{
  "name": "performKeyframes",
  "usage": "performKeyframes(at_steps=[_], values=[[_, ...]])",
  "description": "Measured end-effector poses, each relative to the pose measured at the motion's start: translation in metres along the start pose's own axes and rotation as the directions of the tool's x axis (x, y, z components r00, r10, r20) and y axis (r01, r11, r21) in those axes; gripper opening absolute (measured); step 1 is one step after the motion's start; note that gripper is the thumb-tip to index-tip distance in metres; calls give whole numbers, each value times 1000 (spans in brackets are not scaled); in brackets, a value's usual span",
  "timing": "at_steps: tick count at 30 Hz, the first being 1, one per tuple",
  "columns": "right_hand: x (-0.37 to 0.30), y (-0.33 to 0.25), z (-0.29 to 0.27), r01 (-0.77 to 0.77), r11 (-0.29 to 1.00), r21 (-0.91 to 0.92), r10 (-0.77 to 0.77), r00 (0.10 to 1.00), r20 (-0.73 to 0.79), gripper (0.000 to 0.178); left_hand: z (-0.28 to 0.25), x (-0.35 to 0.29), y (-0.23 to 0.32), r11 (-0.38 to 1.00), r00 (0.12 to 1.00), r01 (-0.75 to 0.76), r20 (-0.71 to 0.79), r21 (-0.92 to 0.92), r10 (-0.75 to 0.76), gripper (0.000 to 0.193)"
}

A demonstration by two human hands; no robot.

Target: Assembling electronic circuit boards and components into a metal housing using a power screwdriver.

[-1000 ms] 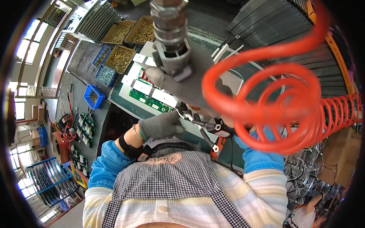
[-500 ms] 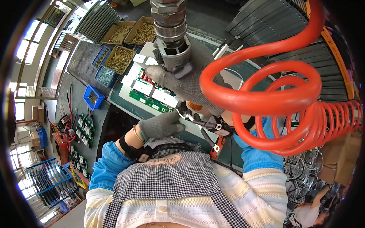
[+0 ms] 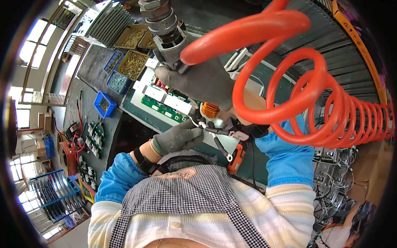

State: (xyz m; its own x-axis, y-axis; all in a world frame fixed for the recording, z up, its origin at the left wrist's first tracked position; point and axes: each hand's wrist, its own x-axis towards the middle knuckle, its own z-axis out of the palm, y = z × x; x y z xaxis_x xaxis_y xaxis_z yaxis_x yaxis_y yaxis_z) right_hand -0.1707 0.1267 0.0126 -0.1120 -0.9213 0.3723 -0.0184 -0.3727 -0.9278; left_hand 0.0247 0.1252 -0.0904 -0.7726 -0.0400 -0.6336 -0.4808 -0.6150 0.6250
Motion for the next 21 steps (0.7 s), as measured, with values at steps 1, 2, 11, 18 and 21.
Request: performKeyframes(at_steps=[1, 2, 11, 18, 21], values=[[0, 0, 1, -27, 999, -42, 28, 1000, 4, 32, 4, 2, -5, 986, 996, -75, 33, -151, 81, 18], [0, 1, 2, -27, 998, -52, 28, 1000, 4, 31, 3, 2, -7, 980, 990, -119, 58, -158, 130, 19], [17, -1, 5, 47, 952, -304, -11, 993, 119, 30, -8, 5, 3, 982, 998, 61, -14, 181, -59, 29], [7, -1, 23, -42, 994, -97, 35, 997, -70, 35, 0, 7, 8, 964, 987, 155, -85, 216, -139, 33], [14, 14, 16, 14, 1000, 24, -15, 1000, 15, 35, 1, 8, 6, 967, 980, 181, -119, 181, -161, 30]])
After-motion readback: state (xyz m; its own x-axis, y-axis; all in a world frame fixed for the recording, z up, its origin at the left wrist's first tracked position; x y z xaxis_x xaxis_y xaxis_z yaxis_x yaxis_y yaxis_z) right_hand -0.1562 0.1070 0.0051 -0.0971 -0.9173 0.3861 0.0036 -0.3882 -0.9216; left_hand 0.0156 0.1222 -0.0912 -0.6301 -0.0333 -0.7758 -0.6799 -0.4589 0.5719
